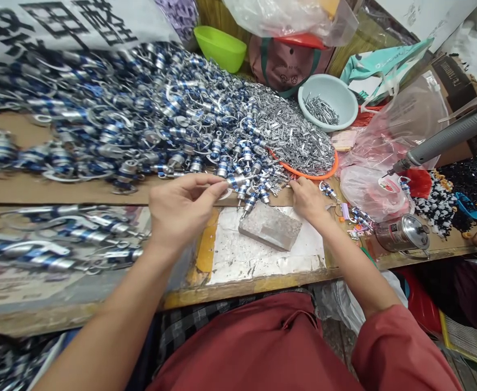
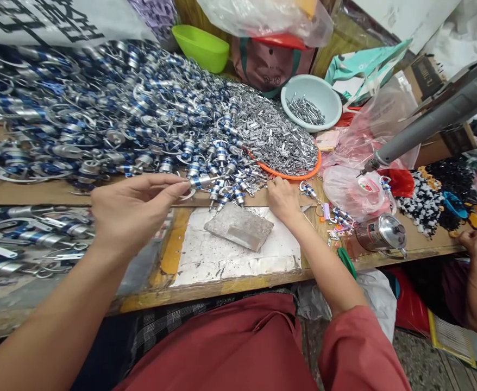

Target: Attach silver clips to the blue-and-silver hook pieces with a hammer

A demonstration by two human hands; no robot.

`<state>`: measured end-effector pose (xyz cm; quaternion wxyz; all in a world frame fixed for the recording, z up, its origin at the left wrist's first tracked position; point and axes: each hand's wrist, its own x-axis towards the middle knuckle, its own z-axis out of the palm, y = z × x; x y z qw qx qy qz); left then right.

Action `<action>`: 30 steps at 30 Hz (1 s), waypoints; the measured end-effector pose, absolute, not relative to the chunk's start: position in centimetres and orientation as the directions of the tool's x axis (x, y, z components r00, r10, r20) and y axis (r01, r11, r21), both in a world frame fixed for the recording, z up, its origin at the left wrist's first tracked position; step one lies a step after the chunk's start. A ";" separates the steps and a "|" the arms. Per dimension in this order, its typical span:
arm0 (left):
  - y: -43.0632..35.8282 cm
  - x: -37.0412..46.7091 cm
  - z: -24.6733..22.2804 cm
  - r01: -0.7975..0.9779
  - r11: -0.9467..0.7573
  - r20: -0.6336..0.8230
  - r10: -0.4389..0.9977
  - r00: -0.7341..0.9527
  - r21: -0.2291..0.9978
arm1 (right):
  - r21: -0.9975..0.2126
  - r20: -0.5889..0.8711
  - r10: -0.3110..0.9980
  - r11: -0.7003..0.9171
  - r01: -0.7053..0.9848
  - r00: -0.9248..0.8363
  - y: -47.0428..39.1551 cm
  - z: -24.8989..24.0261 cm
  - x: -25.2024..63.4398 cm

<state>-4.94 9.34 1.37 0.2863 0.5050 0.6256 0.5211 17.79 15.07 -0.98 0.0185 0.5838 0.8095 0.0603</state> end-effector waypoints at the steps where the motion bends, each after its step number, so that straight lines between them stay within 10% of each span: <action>1: 9.0 -4.7 1.3 0.295 -0.097 0.184 0.941 -0.285 0.951 | 0.104 0.050 0.948 0.308 0.946 -0.314 15.2 -1.2 18.1; 8: 5.9 -3.3 -0.2 0.325 -0.627 0.569 0.779 0.263 0.708 | 0.022 0.115 0.942 0.314 0.949 -0.314 14.9 -2.0 19.9; 30: 4.3 -2.6 -1.3 0.442 -0.563 0.580 0.807 0.113 0.698 | -0.258 0.220 0.931 0.342 0.904 -0.289 13.6 -0.9 20.5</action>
